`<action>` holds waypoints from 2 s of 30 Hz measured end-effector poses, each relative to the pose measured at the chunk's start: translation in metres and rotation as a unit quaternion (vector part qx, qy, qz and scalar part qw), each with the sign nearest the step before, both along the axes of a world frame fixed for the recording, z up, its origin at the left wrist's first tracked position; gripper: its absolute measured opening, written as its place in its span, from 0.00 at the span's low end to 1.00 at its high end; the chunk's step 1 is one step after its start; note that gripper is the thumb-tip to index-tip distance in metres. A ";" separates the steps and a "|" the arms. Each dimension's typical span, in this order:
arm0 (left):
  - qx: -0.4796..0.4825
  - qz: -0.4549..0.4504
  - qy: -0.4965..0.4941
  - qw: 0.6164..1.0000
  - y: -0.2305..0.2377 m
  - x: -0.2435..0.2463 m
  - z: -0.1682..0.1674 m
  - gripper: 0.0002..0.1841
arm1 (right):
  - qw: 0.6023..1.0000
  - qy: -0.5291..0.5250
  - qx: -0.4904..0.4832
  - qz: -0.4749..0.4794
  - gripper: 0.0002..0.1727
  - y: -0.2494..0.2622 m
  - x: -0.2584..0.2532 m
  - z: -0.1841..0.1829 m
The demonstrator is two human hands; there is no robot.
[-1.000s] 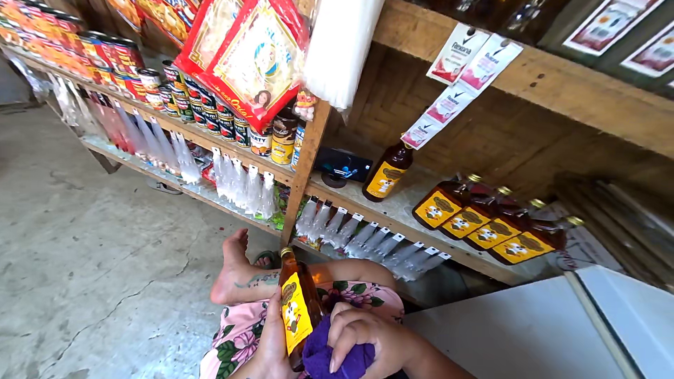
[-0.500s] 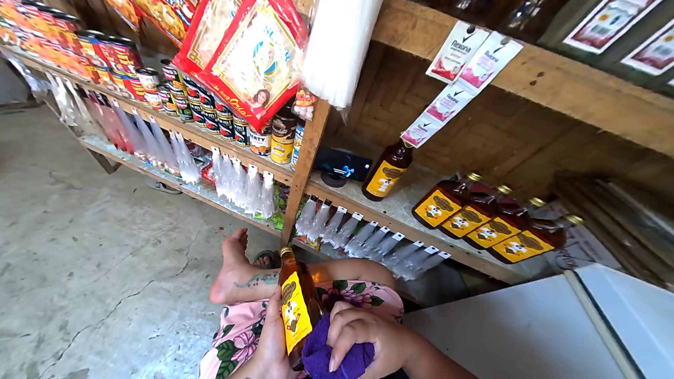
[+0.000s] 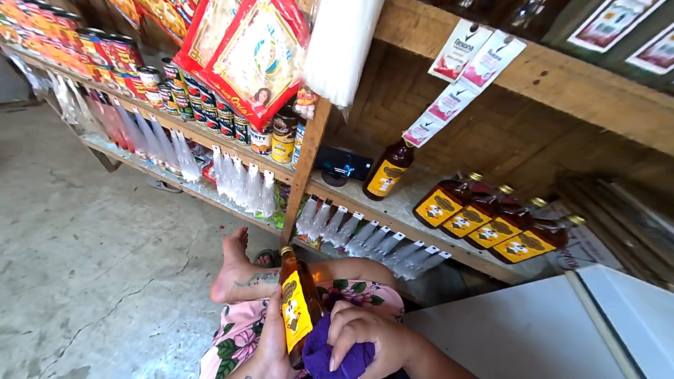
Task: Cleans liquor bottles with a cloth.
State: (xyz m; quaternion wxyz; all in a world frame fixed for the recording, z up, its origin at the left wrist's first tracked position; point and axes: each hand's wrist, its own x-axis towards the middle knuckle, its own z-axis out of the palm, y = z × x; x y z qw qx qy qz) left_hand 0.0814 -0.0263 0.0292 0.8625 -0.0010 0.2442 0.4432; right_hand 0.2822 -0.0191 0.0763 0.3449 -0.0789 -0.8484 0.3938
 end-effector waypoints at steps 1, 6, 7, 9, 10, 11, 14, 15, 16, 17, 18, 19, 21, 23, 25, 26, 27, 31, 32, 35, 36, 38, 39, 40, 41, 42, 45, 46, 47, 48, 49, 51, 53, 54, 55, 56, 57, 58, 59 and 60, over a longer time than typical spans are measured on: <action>0.000 0.000 0.001 1.000 0.000 0.000 0.000 0.39 | 1.000 -0.001 0.001 0.000 0.13 0.000 0.000 0.000; 0.005 -0.002 0.014 1.000 0.000 0.000 0.001 0.39 | 1.000 -0.004 -0.002 -0.005 0.12 0.003 0.004 -0.001; 0.010 -0.003 0.024 1.000 0.000 0.000 0.002 0.39 | 1.000 0.008 -0.011 -0.020 0.12 0.005 0.006 -0.004; 0.025 -0.008 0.044 0.999 -0.002 0.001 0.007 0.40 | 0.992 0.052 -0.045 -0.107 0.14 0.007 0.008 -0.009; 0.037 -0.016 0.051 0.998 -0.003 0.001 0.010 0.40 | 0.979 0.076 -0.072 -0.176 0.15 0.006 0.007 -0.010; 0.051 -0.025 0.055 0.997 -0.005 0.001 0.012 0.41 | 0.960 0.103 -0.098 -0.242 0.17 0.005 0.004 -0.009; 0.119 -0.057 0.118 0.984 -0.012 0.002 0.020 0.38 | 0.933 0.133 -0.082 -0.324 0.22 -0.001 -0.005 -0.006; 0.146 -0.069 0.135 0.978 -0.015 0.002 0.021 0.36 | 0.944 0.114 -0.032 -0.308 0.21 -0.003 -0.006 -0.005; 0.176 -0.077 0.144 0.971 -0.018 0.001 0.020 0.33 | 0.954 0.098 0.018 -0.281 0.20 -0.006 -0.007 -0.004; 0.201 -0.077 0.146 0.966 -0.020 0.000 0.018 0.32 | 0.961 0.087 0.061 -0.254 0.20 -0.007 -0.008 -0.003; 0.220 -0.070 0.150 0.961 -0.021 -0.001 0.015 0.33 | 0.965 0.083 0.091 -0.233 0.21 -0.008 -0.008 -0.001; 0.238 -0.066 0.162 0.955 -0.022 -0.001 0.014 0.37 | 0.966 0.086 0.107 -0.218 0.21 -0.008 -0.007 0.001; 0.262 -0.067 0.180 0.946 -0.024 -0.002 0.012 0.40 | 0.967 0.106 0.109 -0.202 0.21 -0.006 -0.004 0.001; 0.281 -0.079 0.184 0.938 -0.025 -0.003 0.011 0.43 | 0.966 0.128 0.088 -0.206 0.20 -0.004 -0.001 -0.001; 0.312 -0.094 0.179 0.928 -0.025 -0.005 0.012 0.43 | 0.953 0.154 0.069 -0.250 0.20 -0.002 0.003 -0.004; 0.331 -0.100 0.177 0.922 -0.026 -0.006 0.013 0.42 | 0.941 0.171 0.073 -0.282 0.20 0.000 0.004 -0.005; 0.356 -0.104 0.178 0.912 -0.026 -0.006 0.014 0.41 | 0.925 0.191 0.087 -0.318 0.19 0.004 0.005 -0.004; 0.440 -0.102 0.170 0.876 -0.025 -0.007 0.017 0.33 | 0.906 0.241 0.083 -0.338 0.19 0.014 0.006 0.017; 0.443 -0.101 0.170 0.874 -0.025 -0.007 0.017 0.33 | 0.929 0.220 0.062 -0.290 0.20 0.015 0.006 0.022; 0.421 -0.095 0.171 0.886 -0.026 -0.008 0.012 0.37 | 0.971 0.144 0.058 -0.182 0.20 0.021 -0.002 0.033; 0.414 -0.095 0.167 0.890 -0.026 -0.009 0.010 0.37 | 0.972 0.130 0.077 -0.179 0.19 0.020 -0.004 0.034; 0.415 -0.096 0.150 0.892 -0.026 -0.010 0.009 0.37 | 0.967 0.105 0.137 -0.189 0.15 0.017 -0.007 0.034; 0.418 -0.096 0.143 0.892 -0.026 -0.011 0.008 0.36 | 0.963 0.106 0.159 -0.188 0.14 0.015 -0.009 0.033; 0.422 -0.096 0.143 0.890 -0.026 -0.012 0.008 0.35 | 0.961 0.109 0.171 -0.186 0.14 0.014 -0.010 0.032; 0.423 -0.097 0.145 0.889 -0.027 -0.013 0.008 0.36 | 0.961 0.109 0.175 -0.185 0.14 0.014 -0.010 0.030; 0.419 -0.096 0.150 0.890 -0.027 -0.013 0.008 0.36 | 0.961 0.108 0.174 -0.184 0.14 0.014 -0.009 0.030; 0.405 -0.092 0.146 0.898 -0.027 -0.013 0.007 0.37 | 0.960 0.098 0.183 -0.187 0.13 0.012 -0.009 0.031; 0.397 -0.093 0.149 0.901 -0.027 -0.013 0.006 0.37 | 0.959 0.096 0.188 -0.190 0.12 0.011 -0.009 0.031; 0.387 -0.093 0.153 0.905 -0.027 -0.013 0.006 0.38 | 0.958 0.093 0.192 -0.190 0.12 0.010 -0.009 0.031; 0.377 -0.091 0.161 0.908 -0.027 -0.012 0.005 0.40 | 0.958 0.089 0.193 -0.190 0.13 0.009 -0.009 0.030; 0.370 -0.089 0.166 0.910 -0.027 -0.012 0.005 0.41 | 0.959 0.088 0.192 -0.188 0.13 0.008 -0.009 0.029; 0.369 -0.083 0.167 0.911 -0.027 -0.013 0.006 0.41 | 0.962 0.094 0.187 -0.175 0.13 0.006 -0.009 0.026; 0.373 -0.081 0.160 0.910 -0.027 -0.014 0.007 0.39 | 0.964 0.100 0.188 -0.162 0.13 0.004 -0.010 0.025; 0.377 -0.082 0.159 0.909 -0.027 -0.014 0.006 0.40 | 0.964 0.104 0.188 -0.154 0.13 0.004 -0.010 0.025; 0.376 -0.080 0.158 0.910 -0.027 -0.014 0.005 0.40 | 0.966 0.109 0.185 -0.144 0.13 0.004 -0.010 0.026; 0.371 -0.077 0.162 0.911 -0.027 -0.013 0.004 0.40 | 0.968 0.116 0.179 -0.131 0.12 0.004 -0.009 0.026; 0.370 -0.077 0.168 0.911 -0.027 -0.012 0.004 0.39 | 0.970 0.125 0.172 -0.115 0.12 0.004 -0.009 0.026; 0.370 -0.076 0.169 0.910 -0.026 -0.012 0.003 0.39 | 0.972 0.136 0.161 -0.100 0.11 0.004 -0.009 0.025; 0.371 -0.078 0.166 0.910 -0.026 -0.012 0.002 0.40 | 0.974 0.147 0.150 -0.086 0.11 0.004 -0.009 0.025; 0.371 -0.079 0.165 0.911 -0.026 -0.012 0.002 0.41 | 0.976 0.154 0.136 -0.073 0.11 0.004 -0.008 0.025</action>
